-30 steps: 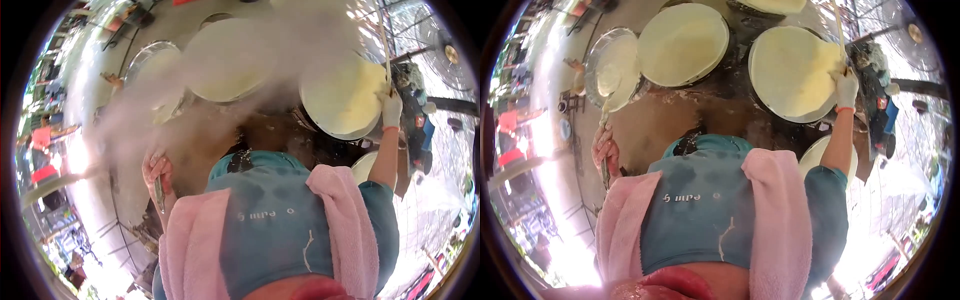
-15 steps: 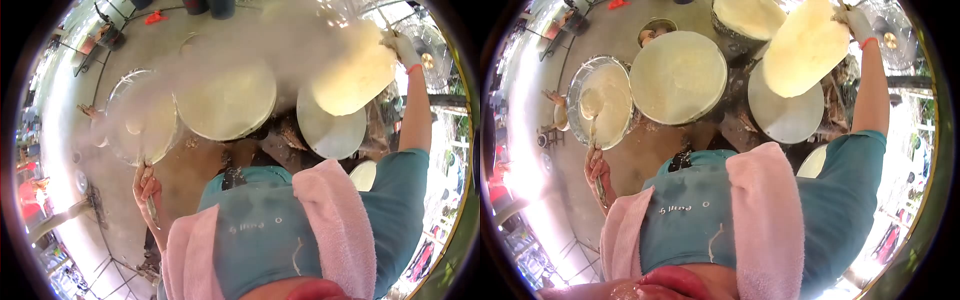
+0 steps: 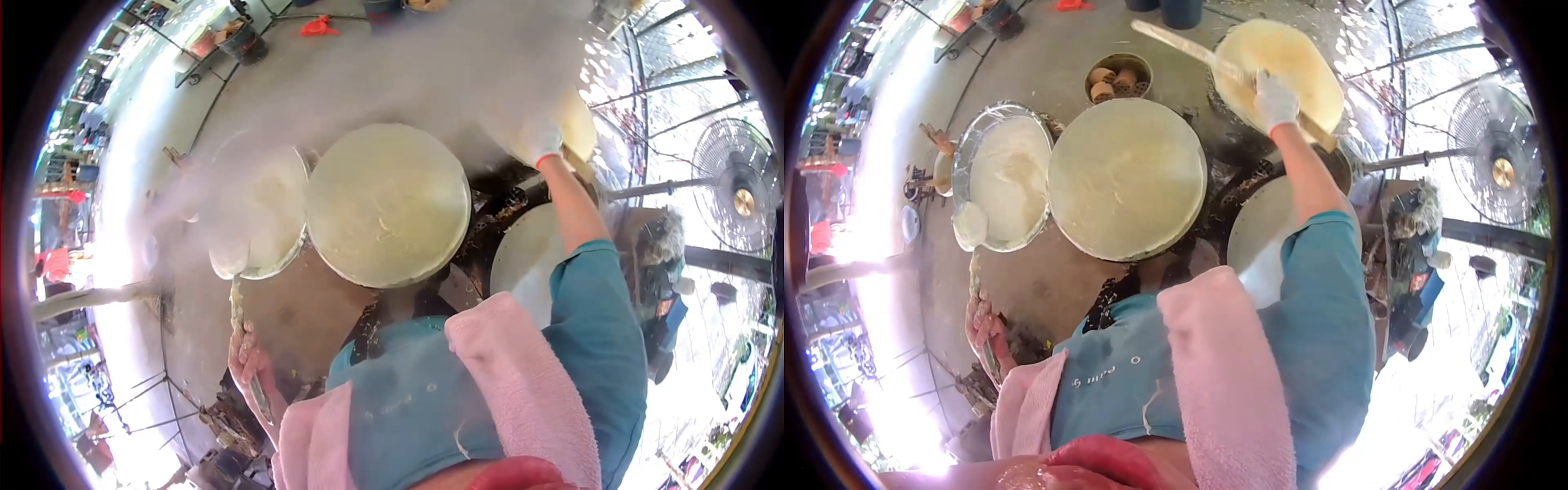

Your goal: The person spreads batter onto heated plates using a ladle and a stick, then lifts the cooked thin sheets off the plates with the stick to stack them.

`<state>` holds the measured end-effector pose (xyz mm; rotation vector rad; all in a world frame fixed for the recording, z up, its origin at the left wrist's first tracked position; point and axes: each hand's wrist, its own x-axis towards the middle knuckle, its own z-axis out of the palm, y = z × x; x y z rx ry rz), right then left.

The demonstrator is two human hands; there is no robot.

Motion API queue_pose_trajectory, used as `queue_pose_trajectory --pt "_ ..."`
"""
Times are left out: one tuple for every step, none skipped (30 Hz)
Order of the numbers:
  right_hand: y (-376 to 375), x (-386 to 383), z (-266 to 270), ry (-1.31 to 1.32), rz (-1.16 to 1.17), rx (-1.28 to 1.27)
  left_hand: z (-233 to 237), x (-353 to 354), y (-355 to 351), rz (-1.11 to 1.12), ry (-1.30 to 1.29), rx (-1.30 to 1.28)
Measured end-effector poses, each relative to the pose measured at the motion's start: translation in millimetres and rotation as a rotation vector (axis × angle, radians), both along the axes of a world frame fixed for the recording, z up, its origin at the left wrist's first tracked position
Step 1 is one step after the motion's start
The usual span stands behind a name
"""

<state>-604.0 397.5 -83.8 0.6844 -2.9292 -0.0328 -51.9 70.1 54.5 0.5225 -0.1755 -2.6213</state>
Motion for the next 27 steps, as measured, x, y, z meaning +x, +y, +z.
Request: queue_pose_trajectory --pt "-1.4 1.3 -22.4 -0.009 0.012 -0.008 0.6 4.1 0.8 -0.01 -0.014 -0.053" --pt "-1.8 2.4 -42.5 -0.028 0.013 -0.046 0.9 6.8 0.1 -0.023 -0.029 -0.104" --pt "-1.9 4.5 -53.7 -0.048 0.013 -0.082 1.7 8.2 -1.8 -0.016 -0.04 -0.108" --pt "-1.0 5.2 -62.0 -0.057 0.019 -0.087 2.7 10.3 -5.0 -0.061 -0.025 -0.134" --pt "-0.9 5.9 -66.7 -0.065 0.026 -0.16 3.7 11.2 -8.3 -0.107 -0.009 -0.161" --pt "0.6 5.1 -69.1 -0.07 0.031 -0.233 4.3 10.9 -11.3 -0.104 -0.012 -0.164" --pt "5.9 1.6 -71.2 -0.073 0.036 -0.235 4.0 9.1 -14.1 -0.092 -0.056 -0.225" --pt "11.6 -0.9 -73.0 -0.072 0.015 -0.233 4.2 11.0 -14.0 -0.07 -0.107 -0.283" --pt "7.2 0.0 -77.7 -0.084 0.011 -0.233 5.4 10.3 -9.3 0.042 -0.535 -0.525" --pt "-2.8 7.8 -60.5 -0.206 -0.026 -0.292 12.9 -1.6 -0.5 0.162 -0.993 -0.747" --pt "-1.9 22.2 -57.3 -0.106 0.071 -0.426 21.0 -16.9 6.8 0.184 -1.118 -0.724" --pt "-16.4 47.4 -18.2 -0.347 -0.073 -0.433 30.5 -37.9 0.7 0.206 -1.237 -0.696" --pt "-17.1 64.0 -23.7 -0.246 -0.048 -0.478 13.8 -19.2 -29.9 0.085 -0.941 -0.566" --pt "-15.2 78.5 -28.1 -0.136 -0.039 -0.525 -7.4 3.1 -61.6 -0.034 -0.628 -0.441" --pt "-25.9 105.2 -18.2 -0.105 -0.05 -0.558 -18.2 2.2 -83.4 -0.123 -0.563 -0.396" --pt "-35.4 134.4 -3.1 -0.066 -0.076 -0.589 -30.4 -0.5 -107.0 -0.226 -0.488 -0.351" --pt "-45.2 167.1 9.8 -0.204 -0.119 -0.75 -49.7 4.8 -137.3 -0.383 -0.513 -0.406" --pt "-59.4 203.0 24.4 -0.331 -0.174 -0.91 -76.3 9.6 -168.4 -0.553 -0.526 -0.461" --pt "-75.2 242.9 42.5 -0.448 -0.221 -1.073 -112.2 6.5 -182.3 -0.572 -0.749 -0.646" --pt "-75.9 272.3 27.3 -0.536 -0.214 -1.138 -145.4 0.2 -200.3 -0.593 -0.96 -0.835" --pt "-87.3 306.2 26.3 -0.523 -0.213 -1.134 -162.0 -5.2 -218.7 -0.643 -0.947 -0.833" --pt "-105.3 343.3 28.4 -0.513 -0.213 -1.13 -174.7 -9.1 -234.9 -0.931 -0.968 -1.621" --pt "-126.7 380.9 25.0 -0.541 -0.323 -1.282 -189.3 -16.0 -253.4 -1.146 -0.825 -2.446" --pt "-151.2 413.0 22.9 -0.56 -0.425 -1.435 -214.1 -29.8 -276.3 -1.166 -0.774 -2.451" --pt "-175.4 440.2 28.7 -0.618 -0.514 -1.323 -243.6 -41.7 -298.6 -1.19 -0.715 -2.441" --pt "-194.3 461.7 33.9 -0.676 -0.6 -1.21 -263.8 -53.0 -312.1 -1.213 -0.658 -2.43" --pt "-208.0 482.6 28.2 -0.684 -0.657 -1.326 -253.4 -74.3 -312.6 -1.202 -0.635 -2.448"
